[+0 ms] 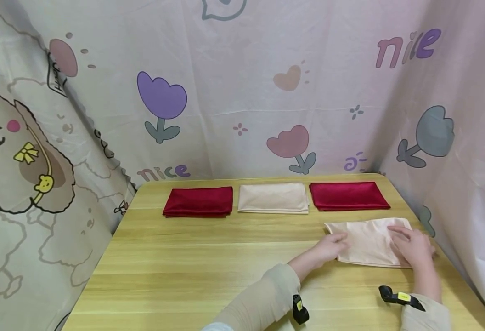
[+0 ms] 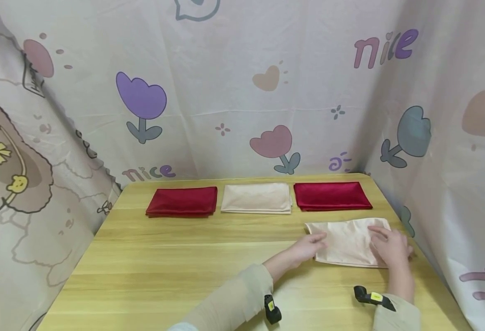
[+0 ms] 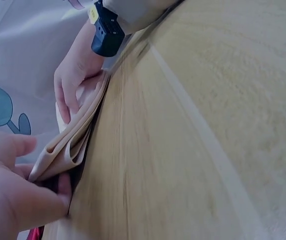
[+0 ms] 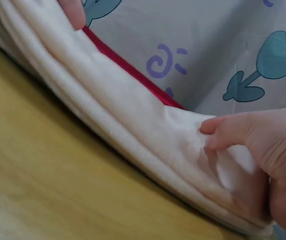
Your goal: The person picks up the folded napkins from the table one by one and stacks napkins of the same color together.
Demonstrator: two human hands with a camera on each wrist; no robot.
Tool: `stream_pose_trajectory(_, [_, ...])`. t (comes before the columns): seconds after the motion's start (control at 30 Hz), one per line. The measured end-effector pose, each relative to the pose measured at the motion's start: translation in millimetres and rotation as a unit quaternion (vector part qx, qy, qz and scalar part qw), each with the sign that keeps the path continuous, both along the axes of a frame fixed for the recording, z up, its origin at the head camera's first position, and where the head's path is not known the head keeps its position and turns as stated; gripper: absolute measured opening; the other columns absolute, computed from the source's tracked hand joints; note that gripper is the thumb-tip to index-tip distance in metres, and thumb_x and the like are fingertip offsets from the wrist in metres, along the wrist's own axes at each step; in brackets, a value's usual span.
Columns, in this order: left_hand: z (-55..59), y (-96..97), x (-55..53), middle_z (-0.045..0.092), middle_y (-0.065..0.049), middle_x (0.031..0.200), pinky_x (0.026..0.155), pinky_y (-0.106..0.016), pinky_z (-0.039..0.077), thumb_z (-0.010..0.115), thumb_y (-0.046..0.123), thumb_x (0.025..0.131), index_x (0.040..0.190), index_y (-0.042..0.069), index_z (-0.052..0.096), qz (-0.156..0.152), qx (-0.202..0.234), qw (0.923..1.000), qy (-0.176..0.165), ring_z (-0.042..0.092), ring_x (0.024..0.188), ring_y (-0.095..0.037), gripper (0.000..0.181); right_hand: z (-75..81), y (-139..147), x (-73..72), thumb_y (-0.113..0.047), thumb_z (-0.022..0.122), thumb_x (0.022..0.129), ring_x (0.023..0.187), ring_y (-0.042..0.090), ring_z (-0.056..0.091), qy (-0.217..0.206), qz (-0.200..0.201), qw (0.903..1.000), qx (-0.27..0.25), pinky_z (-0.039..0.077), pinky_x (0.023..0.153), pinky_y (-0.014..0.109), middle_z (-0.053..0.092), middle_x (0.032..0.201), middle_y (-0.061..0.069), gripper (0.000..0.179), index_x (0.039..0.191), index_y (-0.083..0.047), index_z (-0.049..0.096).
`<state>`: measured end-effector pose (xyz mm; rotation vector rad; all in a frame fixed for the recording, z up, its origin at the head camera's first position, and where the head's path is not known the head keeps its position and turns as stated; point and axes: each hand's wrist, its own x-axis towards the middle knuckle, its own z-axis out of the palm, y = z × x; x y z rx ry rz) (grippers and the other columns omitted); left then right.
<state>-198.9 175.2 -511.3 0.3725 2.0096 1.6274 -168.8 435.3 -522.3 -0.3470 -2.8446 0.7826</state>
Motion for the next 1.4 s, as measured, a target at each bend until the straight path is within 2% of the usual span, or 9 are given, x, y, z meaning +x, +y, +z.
stream_pose_trajectory(0.13, [1.9,0.7,2.0,0.056,0.000,0.142,0.108,-0.026,0.042,0.064,0.018,0.092,0.136,0.008,0.057,0.023,-0.031,0.9987,0.034,0.050,0.134,-0.016,0.045,-3.6,-3.9,0.1,-0.032,0.055,0.097,0.114,0.062,0.029,0.036,-0.004,0.9992,0.017,0.018,0.087,0.073,0.045,0.119,0.036,0.037,0.122,-0.005,0.063])
stream_pose_trajectory(0.27, [2.6,0.6,2.8,0.060,0.008,0.136,0.107,-0.026,0.043,0.070,0.022,0.089,0.131,0.015,0.062,0.049,-0.075,0.9936,0.069,0.053,0.130,-0.012,0.043,-5.1,-7.0,-0.7,-0.022,0.062,0.093,0.102,0.054,0.039,0.079,-0.002,0.9961,0.041,0.026,0.082,0.061,0.050,0.105,0.031,0.029,0.114,-0.003,0.068])
stream_pose_trajectory(0.33, [2.9,-0.3,3.0,0.062,0.014,0.132,0.107,-0.028,0.042,0.071,0.026,0.087,0.127,0.020,0.065,0.063,-0.108,0.9874,0.098,0.053,0.128,-0.012,0.041,-4.6,-8.5,-1.7,-0.018,0.064,0.091,0.098,0.051,0.041,0.088,0.000,0.9953,0.042,0.028,0.079,0.057,0.051,0.104,0.031,0.027,0.111,-0.001,0.069])
stream_pose_trajectory(0.43, [3.3,-1.1,2.8,0.064,0.023,0.125,0.103,-0.032,0.040,0.072,0.033,0.085,0.122,0.029,0.069,0.084,-0.163,0.9723,0.145,0.052,0.123,-0.014,0.037,-3.4,-10.5,-2.5,-0.018,0.063,0.092,0.099,0.048,0.043,0.084,0.000,0.9957,0.039,0.031,0.079,0.055,0.051,0.106,0.031,0.026,0.110,0.000,0.069])
stream_pose_trajectory(0.57, [3.5,-1.8,2.4,0.066,0.025,0.118,0.093,-0.031,0.040,0.072,0.037,0.083,0.116,0.034,0.071,0.111,-0.195,0.9561,0.189,0.052,0.115,-0.014,0.032,-2.9,-12.1,-2.3,-0.018,0.065,0.090,0.099,0.046,0.044,0.097,0.000,0.9942,0.047,0.031,0.079,0.055,0.053,0.106,0.029,0.023,0.107,-0.003,0.072])
stream_pose_trajectory(0.8, [0.6,-4.6,0.6,0.069,0.020,0.111,0.081,-0.023,0.038,0.075,0.038,0.080,0.107,0.039,0.074,0.165,-0.195,0.9381,0.234,0.052,0.100,-0.007,0.027,-1.3,-14.7,-5.2,-0.020,0.068,0.089,0.096,0.043,0.040,0.123,0.004,0.9898,0.072,0.027,0.077,0.053,0.055,0.104,0.025,0.022,0.105,-0.007,0.074])
stream_pose_trajectory(1.03, [0.7,-7.1,-3.4,0.068,0.016,0.114,0.077,-0.026,0.032,0.076,0.036,0.080,0.103,0.040,0.074,0.206,-0.169,0.9362,0.230,0.044,0.094,-0.005,0.024,5.5,-21.2,-7.2,-0.022,0.069,0.088,0.094,0.041,0.038,0.144,0.007,0.9870,0.071,0.024,0.074,0.050,0.053,0.093,0.019,0.021,0.104,-0.009,0.075])
stream_pose_trajectory(1.23, [6.2,-11.7,-7.4,0.072,0.013,0.106,0.081,-0.027,0.031,0.075,0.033,0.082,0.101,0.037,0.076,0.236,-0.132,0.9359,0.226,0.046,0.102,-0.009,0.020,12.7,-26.1,-9.0,-0.027,0.069,0.089,0.090,0.037,0.037,0.156,0.010,0.9844,0.081,0.022,0.070,0.043,0.049,0.088,0.015,0.023,0.104,-0.010,0.075])
stream_pose_trajectory(1.4, [7.3,-16.6,-11.8,0.074,0.013,0.092,0.080,-0.025,0.031,0.076,0.033,0.081,0.097,0.036,0.077,0.262,-0.115,0.9263,0.245,0.047,0.098,-0.008,0.016,20.1,-32.1,-10.3,-0.028,0.071,0.088,0.088,0.036,0.036,0.169,0.016,0.9813,0.090,0.021,0.069,0.042,0.050,0.090,0.015,0.024,0.103,-0.010,0.075])
